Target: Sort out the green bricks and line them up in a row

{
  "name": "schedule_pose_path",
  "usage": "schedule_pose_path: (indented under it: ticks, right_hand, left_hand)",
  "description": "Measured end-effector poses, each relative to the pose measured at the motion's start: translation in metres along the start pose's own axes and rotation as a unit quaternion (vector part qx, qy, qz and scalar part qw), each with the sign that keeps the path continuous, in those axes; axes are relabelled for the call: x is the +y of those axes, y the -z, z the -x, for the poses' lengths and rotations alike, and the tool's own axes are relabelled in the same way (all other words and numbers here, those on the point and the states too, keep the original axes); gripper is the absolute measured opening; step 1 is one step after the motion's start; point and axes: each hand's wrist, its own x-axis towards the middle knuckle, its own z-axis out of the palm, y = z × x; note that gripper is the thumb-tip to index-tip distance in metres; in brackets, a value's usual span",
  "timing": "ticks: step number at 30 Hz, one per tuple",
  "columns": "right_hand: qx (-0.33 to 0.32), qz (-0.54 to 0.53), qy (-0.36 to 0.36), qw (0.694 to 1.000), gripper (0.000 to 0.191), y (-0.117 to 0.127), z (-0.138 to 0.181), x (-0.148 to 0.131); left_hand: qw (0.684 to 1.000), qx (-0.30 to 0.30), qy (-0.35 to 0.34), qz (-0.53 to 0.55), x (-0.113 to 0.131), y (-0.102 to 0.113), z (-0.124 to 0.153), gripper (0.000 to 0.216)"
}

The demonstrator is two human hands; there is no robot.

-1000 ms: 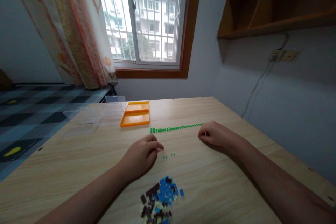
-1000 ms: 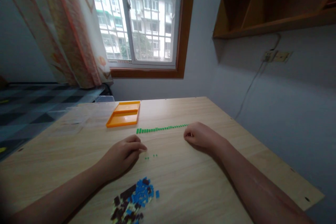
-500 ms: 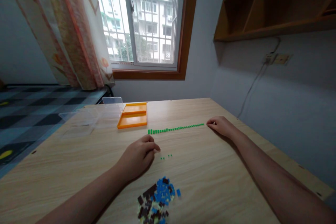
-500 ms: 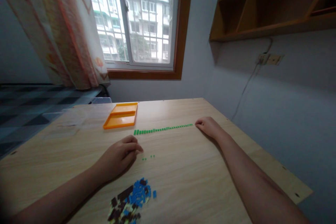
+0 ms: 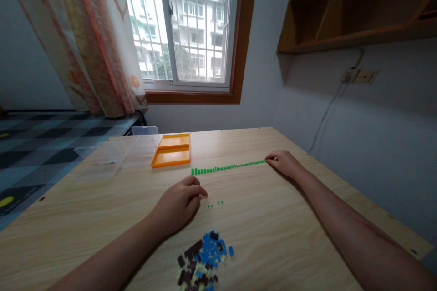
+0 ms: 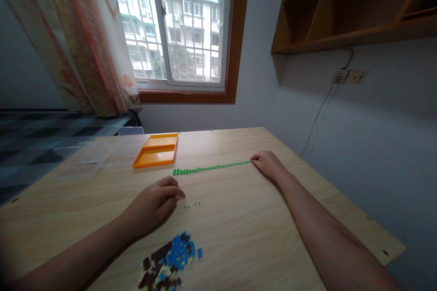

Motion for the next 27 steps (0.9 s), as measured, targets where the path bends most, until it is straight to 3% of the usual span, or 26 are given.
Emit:
schedule_pose_path:
  ticks: [27]
  right_hand:
    - [0.017,-0.006,-0.006,1.0,0.021,0.0083,0.0039,-0.0062]
  left_hand:
    - [1.0,0.002,-0.002,0.012,-0.0007,-0.0015,0.0008,0.029]
